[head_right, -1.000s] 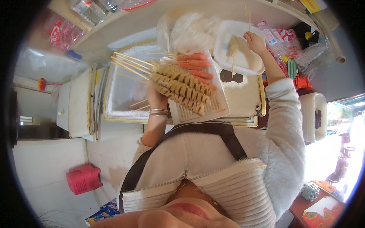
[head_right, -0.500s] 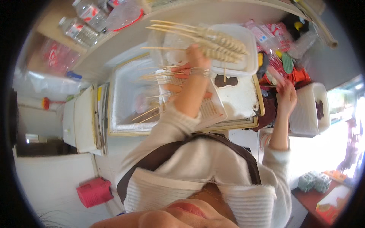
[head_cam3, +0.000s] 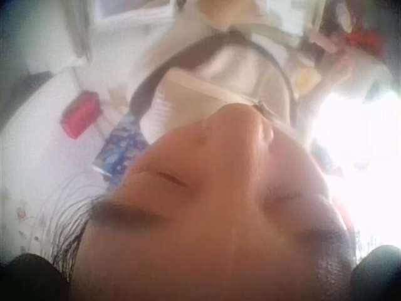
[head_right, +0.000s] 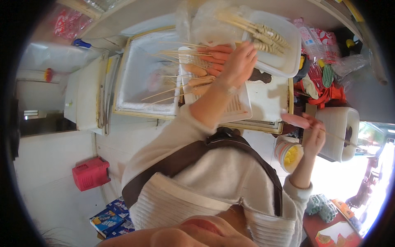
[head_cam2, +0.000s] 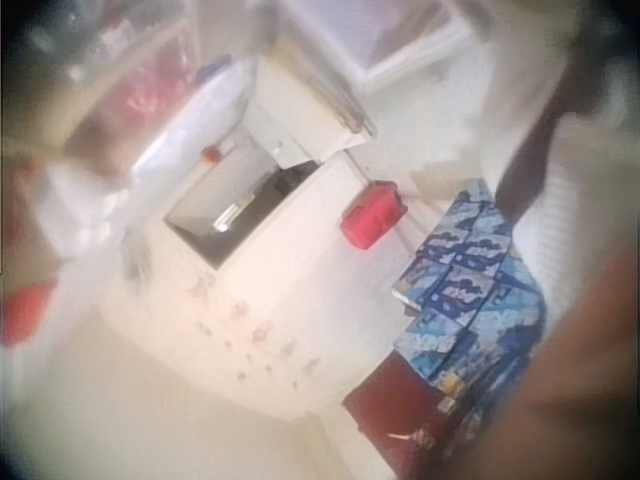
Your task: The person removes trays of skewered food items from a chest freezer, transfers them to a glass-door display case, and then retrieves additional skewers from a plastic bag to place in the display case. The person handles multiple trays and bundles of skewers, arranging them on shelves inside the display case.
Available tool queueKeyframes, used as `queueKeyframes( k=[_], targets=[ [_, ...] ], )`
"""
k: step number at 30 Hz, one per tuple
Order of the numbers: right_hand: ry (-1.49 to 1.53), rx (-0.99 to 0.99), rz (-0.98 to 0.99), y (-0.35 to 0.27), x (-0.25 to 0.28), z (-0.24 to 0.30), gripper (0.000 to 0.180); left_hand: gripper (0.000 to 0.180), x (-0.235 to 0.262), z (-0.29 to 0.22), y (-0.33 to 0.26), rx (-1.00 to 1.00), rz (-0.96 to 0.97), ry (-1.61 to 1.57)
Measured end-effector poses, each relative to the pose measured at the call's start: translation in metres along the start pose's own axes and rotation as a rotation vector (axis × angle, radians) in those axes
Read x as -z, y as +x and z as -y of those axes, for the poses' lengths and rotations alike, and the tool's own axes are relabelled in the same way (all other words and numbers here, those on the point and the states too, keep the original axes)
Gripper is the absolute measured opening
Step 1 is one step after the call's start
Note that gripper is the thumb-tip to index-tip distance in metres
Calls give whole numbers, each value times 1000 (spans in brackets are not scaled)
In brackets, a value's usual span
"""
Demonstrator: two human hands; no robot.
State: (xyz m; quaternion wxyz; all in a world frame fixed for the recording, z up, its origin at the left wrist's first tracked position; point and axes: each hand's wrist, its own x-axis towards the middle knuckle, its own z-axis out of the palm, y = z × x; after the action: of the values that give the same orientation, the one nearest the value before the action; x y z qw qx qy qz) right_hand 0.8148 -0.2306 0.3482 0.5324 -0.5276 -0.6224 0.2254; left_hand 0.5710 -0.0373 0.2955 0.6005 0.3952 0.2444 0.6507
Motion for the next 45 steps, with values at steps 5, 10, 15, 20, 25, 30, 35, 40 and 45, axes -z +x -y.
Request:
queueKeyframes(
  k=[5, 10, 15, 20, 25, 30, 35, 40, 45],
  targets=[
    [-217, 204, 414, 57, -142, 35, 20, 46, 123, -93, -111, 101, 215, 979],
    [-928, 652, 738, 117, -294, 30, 21, 52, 193, -109, -152, 183, 68, 2103],
    [-1097, 441, 1127, 122, -333, 9, 37, 16, 203, -95, -157, -175, 214, 1910],
    [-852, 871, 733, 105, -321, -28, 35, 9, 207, -109, -144, -170, 347, 1933],
    [-970, 411, 859, 118, -321, -55, 43, 14, 227, -110, -84, -618, 347, 1976],
    [-726, 434, 626, 125, -317, -48, 37, 15, 243, -101, -47, -669, 505, 1935],
    [-673, 320, 631, 135, -326, -45, 39, 12, 234, -111, -55, -329, 586, 2031],
    [-614, 498, 668, 134, -356, -50, 51, 16, 207, -114, -96, -190, 556, 1943],
    [-908, 612, 643, 134, -384, -34, 85, 19, 172, -89, -151, -145, 485, 1674]
  ],
)
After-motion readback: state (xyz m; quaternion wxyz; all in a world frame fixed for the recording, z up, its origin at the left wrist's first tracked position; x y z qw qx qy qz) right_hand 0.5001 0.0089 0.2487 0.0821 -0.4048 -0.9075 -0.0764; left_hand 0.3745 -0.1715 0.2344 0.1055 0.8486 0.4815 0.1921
